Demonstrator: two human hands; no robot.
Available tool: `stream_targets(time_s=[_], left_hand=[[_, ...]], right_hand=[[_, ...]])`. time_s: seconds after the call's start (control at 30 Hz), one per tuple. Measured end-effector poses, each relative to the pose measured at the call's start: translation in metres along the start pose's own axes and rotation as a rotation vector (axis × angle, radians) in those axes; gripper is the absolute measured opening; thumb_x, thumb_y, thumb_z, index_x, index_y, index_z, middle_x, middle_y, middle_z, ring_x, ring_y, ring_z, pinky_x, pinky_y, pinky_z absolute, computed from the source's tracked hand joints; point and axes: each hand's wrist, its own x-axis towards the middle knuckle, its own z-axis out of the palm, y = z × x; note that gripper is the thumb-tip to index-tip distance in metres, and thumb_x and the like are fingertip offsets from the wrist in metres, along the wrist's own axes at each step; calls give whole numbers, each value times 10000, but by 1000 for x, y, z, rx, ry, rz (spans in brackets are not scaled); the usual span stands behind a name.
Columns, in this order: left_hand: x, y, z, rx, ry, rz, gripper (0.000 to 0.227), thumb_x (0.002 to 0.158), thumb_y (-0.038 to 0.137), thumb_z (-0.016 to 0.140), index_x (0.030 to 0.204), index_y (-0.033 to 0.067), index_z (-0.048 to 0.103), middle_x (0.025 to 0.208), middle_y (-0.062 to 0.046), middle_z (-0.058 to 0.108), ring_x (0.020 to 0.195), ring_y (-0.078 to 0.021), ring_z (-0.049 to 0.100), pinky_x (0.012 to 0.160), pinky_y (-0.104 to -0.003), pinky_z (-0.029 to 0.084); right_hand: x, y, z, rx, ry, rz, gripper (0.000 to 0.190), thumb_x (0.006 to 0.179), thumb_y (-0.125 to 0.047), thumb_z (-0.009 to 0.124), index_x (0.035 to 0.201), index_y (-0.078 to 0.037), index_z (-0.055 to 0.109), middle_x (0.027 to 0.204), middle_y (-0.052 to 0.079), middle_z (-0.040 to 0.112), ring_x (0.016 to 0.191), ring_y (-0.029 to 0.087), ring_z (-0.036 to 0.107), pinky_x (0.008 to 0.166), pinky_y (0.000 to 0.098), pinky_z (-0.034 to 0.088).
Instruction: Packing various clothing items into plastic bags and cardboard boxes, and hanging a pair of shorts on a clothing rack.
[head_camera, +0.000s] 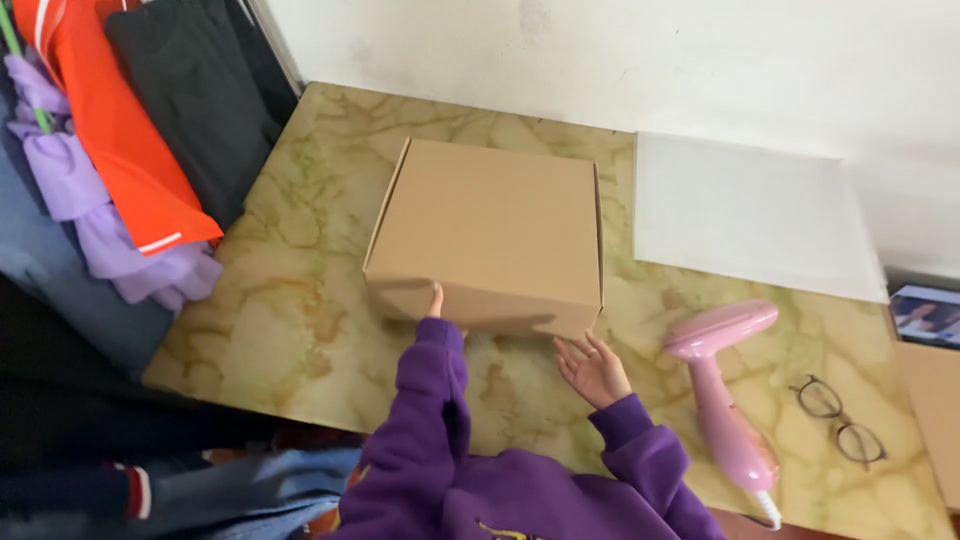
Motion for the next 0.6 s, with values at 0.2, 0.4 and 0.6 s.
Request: stream_targets(time_s=[0.2, 0.4, 0.6], left_hand=[[99, 1, -95, -218, -74, 15, 641, 787, 390, 652, 1251, 107, 311, 1250, -96, 401, 1152, -250, 431, 947, -403, 420], [63, 10, -68, -237, -75, 185, 568, 717, 318, 746, 1122, 113, 404, 1047, -75, 501, 981, -274, 533, 837, -430, 498], [-2, 35, -23, -210, -134, 241, 541, 743, 275, 720, 1115, 109, 363, 1047, -94, 459, 999, -285, 514, 835, -412, 496]], right_hand=[[30, 35, -56, -157, 132, -39, 260, 831, -360, 587, 857, -130, 469, 993, 27, 555, 819, 127, 578, 709, 257, 464], [26, 30, -50, -228, 108, -238, 166, 852, -294, 580, 779, -145, 572, 719, -55, 599, 662, 82, 581, 609, 201, 448], [-14, -3, 15, -269, 80, -388, 189, 863, -255, 560, 719, -137, 590, 605, -50, 592, 570, 47, 561, 568, 176, 432]])
